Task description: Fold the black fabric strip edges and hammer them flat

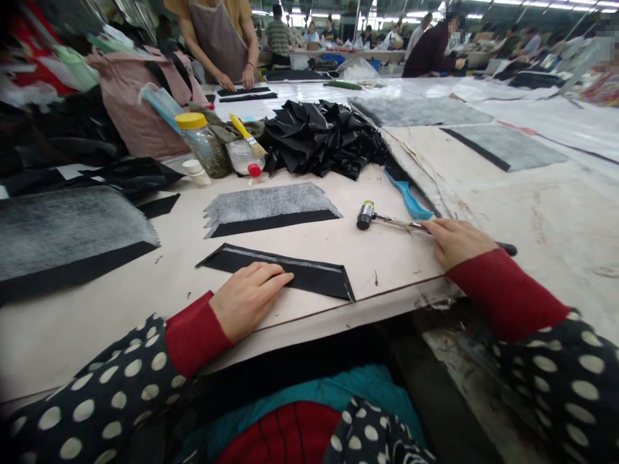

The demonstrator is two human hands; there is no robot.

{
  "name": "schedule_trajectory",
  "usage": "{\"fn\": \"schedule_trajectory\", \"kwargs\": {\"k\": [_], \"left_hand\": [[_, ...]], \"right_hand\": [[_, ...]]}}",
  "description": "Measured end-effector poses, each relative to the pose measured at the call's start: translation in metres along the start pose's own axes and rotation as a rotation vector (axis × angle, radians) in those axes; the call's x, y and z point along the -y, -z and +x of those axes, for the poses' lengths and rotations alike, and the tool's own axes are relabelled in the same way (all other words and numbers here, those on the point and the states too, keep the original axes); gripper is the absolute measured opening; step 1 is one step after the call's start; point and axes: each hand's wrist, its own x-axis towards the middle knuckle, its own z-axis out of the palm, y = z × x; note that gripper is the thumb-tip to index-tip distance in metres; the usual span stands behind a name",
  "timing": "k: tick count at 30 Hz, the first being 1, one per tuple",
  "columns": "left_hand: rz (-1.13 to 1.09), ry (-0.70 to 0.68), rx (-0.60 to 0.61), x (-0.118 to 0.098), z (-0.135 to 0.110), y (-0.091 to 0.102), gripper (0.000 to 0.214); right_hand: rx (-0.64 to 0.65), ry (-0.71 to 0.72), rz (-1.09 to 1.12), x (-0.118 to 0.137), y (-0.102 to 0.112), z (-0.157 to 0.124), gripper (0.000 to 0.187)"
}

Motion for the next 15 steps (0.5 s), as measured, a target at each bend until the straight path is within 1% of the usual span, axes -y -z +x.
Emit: {"fn": "schedule_trajectory", "kwargs": {"k": [1, 3, 6, 8, 10, 11, 12, 13, 15], "left_hand": [[0.0, 0.008, 0.0, -0.001, 0.001, 0.0, 0.029], [0.006, 0.023, 0.01, -0.001, 0.001, 0.001, 0.031], [0.009, 0.041, 0.036, -0.002, 0.002, 0.002, 0.032], [0.005, 0.046, 0.047, -0.002, 0.002, 0.003, 0.032], [-0.001, 0.048, 0.052, -0.002, 0.002, 0.003, 0.032], [-0.004, 0.046, 0.054, -0.002, 0.002, 0.004, 0.033], [-0.008, 0.043, 0.056, -0.002, 0.002, 0.004, 0.033], [-0.01, 0.041, 0.058, -0.002, 0.002, 0.004, 0.033], [-0.01, 0.038, 0.059, -0.002, 0.002, 0.004, 0.033]], "right_hand": [[0.039, -0.023, -0.021, -0.009, -0.005, 0.0, 0.039], [0.077, -0.058, -0.021, -0.018, -0.008, 0.003, 0.036], [0.076, -0.063, 0.031, -0.01, 0.002, 0.006, 0.036], [0.047, -0.092, 0.128, 0.006, 0.016, 0.0, 0.041], [0.031, -0.2, 0.309, 0.029, 0.031, -0.012, 0.044], [0.035, -0.286, 0.415, 0.043, 0.038, -0.019, 0.045], [0.051, -0.329, 0.507, 0.056, 0.045, -0.026, 0.046], [0.045, -0.304, 0.56, 0.068, 0.051, -0.033, 0.045], [0.039, -0.205, 0.628, 0.087, 0.059, -0.043, 0.041]]}}
